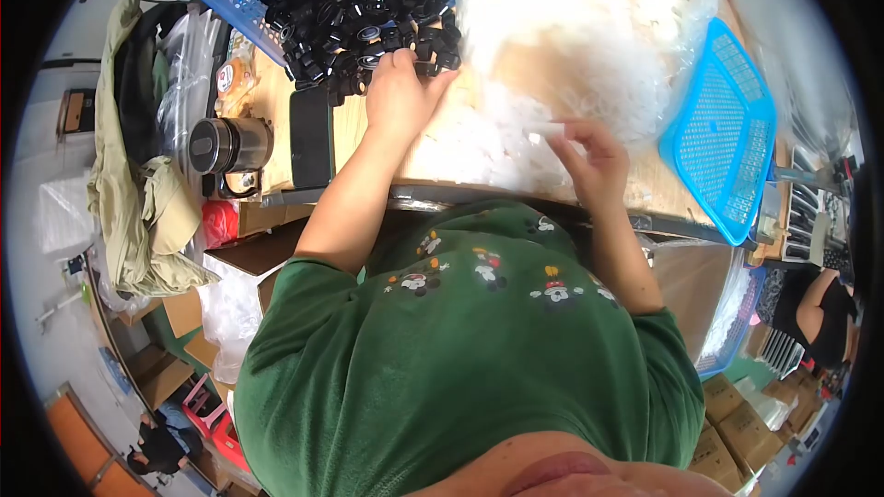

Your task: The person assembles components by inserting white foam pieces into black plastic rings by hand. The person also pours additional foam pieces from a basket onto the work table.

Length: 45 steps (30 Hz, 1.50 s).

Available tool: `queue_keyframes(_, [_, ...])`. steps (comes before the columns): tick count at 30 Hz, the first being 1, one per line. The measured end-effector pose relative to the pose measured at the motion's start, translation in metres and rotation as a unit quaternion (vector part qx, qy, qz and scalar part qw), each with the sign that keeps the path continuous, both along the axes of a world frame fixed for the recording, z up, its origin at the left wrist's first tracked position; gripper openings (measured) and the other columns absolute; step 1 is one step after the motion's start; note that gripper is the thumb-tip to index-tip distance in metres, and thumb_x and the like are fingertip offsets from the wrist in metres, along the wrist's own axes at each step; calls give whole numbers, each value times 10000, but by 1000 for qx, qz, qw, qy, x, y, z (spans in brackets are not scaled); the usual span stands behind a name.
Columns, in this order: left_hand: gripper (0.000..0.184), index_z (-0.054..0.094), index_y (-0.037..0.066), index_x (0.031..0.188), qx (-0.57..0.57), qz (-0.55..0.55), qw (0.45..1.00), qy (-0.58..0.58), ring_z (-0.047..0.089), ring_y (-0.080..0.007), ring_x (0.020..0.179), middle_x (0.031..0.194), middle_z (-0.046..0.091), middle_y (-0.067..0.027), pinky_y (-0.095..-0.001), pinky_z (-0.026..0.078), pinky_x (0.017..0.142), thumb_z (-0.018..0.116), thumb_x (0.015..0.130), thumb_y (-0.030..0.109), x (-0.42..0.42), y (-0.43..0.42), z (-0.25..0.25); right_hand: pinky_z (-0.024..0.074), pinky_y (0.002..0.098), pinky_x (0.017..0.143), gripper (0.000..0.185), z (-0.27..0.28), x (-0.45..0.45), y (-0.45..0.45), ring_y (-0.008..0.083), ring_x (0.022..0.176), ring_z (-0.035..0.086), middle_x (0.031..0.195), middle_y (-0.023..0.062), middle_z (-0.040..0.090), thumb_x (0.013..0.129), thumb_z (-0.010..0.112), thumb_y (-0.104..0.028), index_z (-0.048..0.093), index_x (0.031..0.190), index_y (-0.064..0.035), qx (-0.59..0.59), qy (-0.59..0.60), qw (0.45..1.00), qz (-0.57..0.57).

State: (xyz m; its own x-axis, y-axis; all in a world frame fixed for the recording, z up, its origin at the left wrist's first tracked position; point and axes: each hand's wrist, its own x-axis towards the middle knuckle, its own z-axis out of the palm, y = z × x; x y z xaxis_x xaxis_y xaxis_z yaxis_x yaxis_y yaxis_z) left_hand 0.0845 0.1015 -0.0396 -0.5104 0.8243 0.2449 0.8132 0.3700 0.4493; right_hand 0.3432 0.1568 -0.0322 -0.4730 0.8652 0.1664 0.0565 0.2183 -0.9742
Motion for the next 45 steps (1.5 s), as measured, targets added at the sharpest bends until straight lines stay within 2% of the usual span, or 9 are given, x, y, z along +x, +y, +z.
queue_keyframes(5, [438, 601, 9, 1022, -11, -11, 999, -49, 587, -303, 859, 969, 579, -149, -372, 493, 767, 765, 718, 279, -6, 1, -18, 486, 243, 745, 130, -3, -3, -3, 136, 862, 618, 955, 117, 667, 779, 725, -32, 644, 873, 8, -21, 29, 999, 13])
queue_keyframes(11, [444, 587, 14, 1074, 182, -123, 959, -179, 582, -185, 890, 1060, 541, -106, -268, 486, 802, 761, 667, -29, 22, -17, 2, 489, 226, 708, 126, 19, -12, -6, 102, 813, 602, 923, 93, 659, 801, 716, -50, 647, 881, 20, -168, 69, 983, 10])
queue_keyframes(14, [451, 568, 11, 1096, 280, -168, 869, -371, 576, -157, 955, 1087, 545, -95, -265, 478, 844, 740, 688, -72, 41, -21, -4, 488, 213, 685, 131, 29, -21, -5, 84, 774, 596, 865, 58, 658, 807, 717, -72, 652, 878, 17, -216, 69, 974, 8])
queue_keyframes(18, [459, 492, -31, 1138, 306, -230, 816, -433, 588, -200, 1032, 1161, 516, -145, -302, 504, 877, 679, 733, -137, 60, -29, -4, 486, 203, 652, 149, 48, -30, -12, 69, 728, 593, 800, 27, 656, 799, 731, -99, 657, 867, 12, -154, 59, 986, 13])
queue_keyframes(23, [447, 459, -26, 1107, 352, -288, 799, -393, 594, -259, 1044, 1154, 520, -181, -343, 519, 877, 646, 731, -180, 70, -28, 6, 503, 213, 605, 90, 49, -34, -19, 92, 653, 613, 796, 71, 674, 764, 741, -78, 683, 793, -16, 18, 39, 999, -7])
queue_keyframes(31, [453, 516, 4, 1072, 321, -286, 868, -250, 594, -279, 1015, 1091, 570, -176, -354, 500, 862, 718, 681, -104, 69, -34, 8, 495, 233, 569, 105, 57, -30, -19, 126, 615, 620, 734, 78, 666, 737, 755, -85, 676, 757, -18, 126, -28, 992, -15])
queue_keyframes(36, [469, 579, 28, 1065, 300, -287, 900, -131, 605, -275, 945, 1051, 606, -148, -335, 503, 815, 769, 642, -38, 67, -30, 25, 484, 223, 577, 119, 61, -26, -17, 88, 617, 596, 718, 49, 659, 762, 749, -108, 668, 759, -20, 8, -25, 1000, -8])
queue_keyframes(39, [523, 512, -8, 1134, 273, -289, 901, -173, 599, -207, 920, 1040, 607, -148, -298, 498, 810, 762, 677, -55, 72, -33, 25, 471, 201, 614, 143, 55, -20, -17, 54, 684, 588, 769, 21, 660, 798, 732, -124, 659, 811, -1, -140, 0, 990, 12])
queue_keyframes(45, [539, 521, 17, 1141, 249, -269, 915, -169, 573, -148, 758, 960, 618, -88, -265, 486, 698, 785, 672, -1, 82, -29, 36, 487, 220, 650, 174, 46, -26, -15, 82, 739, 604, 823, 45, 652, 783, 738, -75, 624, 897, -8, -204, 113, 971, 42])
